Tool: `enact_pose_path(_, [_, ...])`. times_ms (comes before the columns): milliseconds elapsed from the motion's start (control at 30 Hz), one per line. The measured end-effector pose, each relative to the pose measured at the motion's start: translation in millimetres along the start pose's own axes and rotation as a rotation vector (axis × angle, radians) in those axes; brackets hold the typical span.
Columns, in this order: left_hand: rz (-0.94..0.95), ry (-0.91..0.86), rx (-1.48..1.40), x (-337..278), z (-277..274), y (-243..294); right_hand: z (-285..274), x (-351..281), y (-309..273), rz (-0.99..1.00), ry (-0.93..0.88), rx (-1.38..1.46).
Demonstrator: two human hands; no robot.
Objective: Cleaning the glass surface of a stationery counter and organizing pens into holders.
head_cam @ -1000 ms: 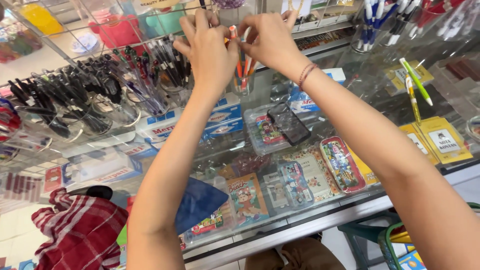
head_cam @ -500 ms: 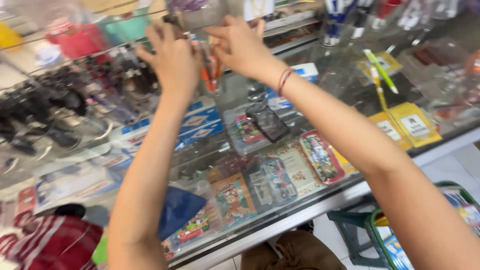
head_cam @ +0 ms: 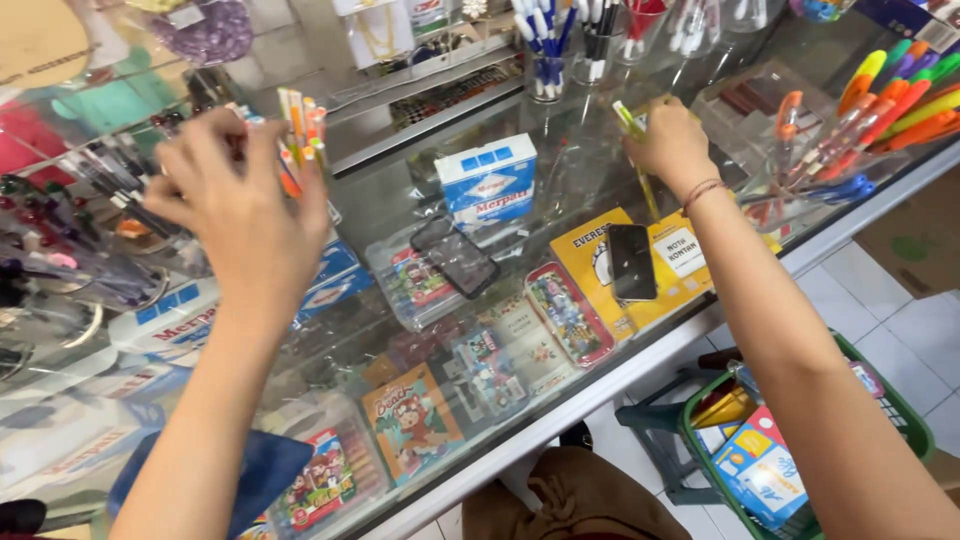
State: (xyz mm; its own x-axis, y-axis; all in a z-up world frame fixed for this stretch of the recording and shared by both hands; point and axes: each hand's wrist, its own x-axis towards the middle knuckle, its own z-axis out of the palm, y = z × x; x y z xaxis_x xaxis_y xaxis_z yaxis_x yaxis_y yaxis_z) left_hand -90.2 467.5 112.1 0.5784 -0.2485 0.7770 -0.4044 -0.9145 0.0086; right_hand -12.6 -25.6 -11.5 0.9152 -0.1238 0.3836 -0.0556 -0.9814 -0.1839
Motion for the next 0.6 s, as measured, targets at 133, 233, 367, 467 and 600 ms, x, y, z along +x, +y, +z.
enact_pose_path(133, [0.126, -0.023, -0.155, 5, 10, 61, 19, 9, 30, 0.089, -0.232, 0.130])
enact_pose_path(233, [0.182, -0.101, -0.240, 8, 30, 110, 43, 11, 44, -0.039, -0.175, 0.171])
enact_pose_path(367, [0.239, -0.206, -0.310, 4, 75, 162, 32, -6, 24, -0.027, -0.239, 0.088])
enact_pose_path(467, [0.171, -0.321, -0.553, 1, 112, 195, -2, -29, -9, 0.012, -0.272, 0.370])
enact_pose_path(600, [-0.237, -0.528, -1.113, 9, 133, 231, -10, -55, -21, 0.085, -0.473, 1.085])
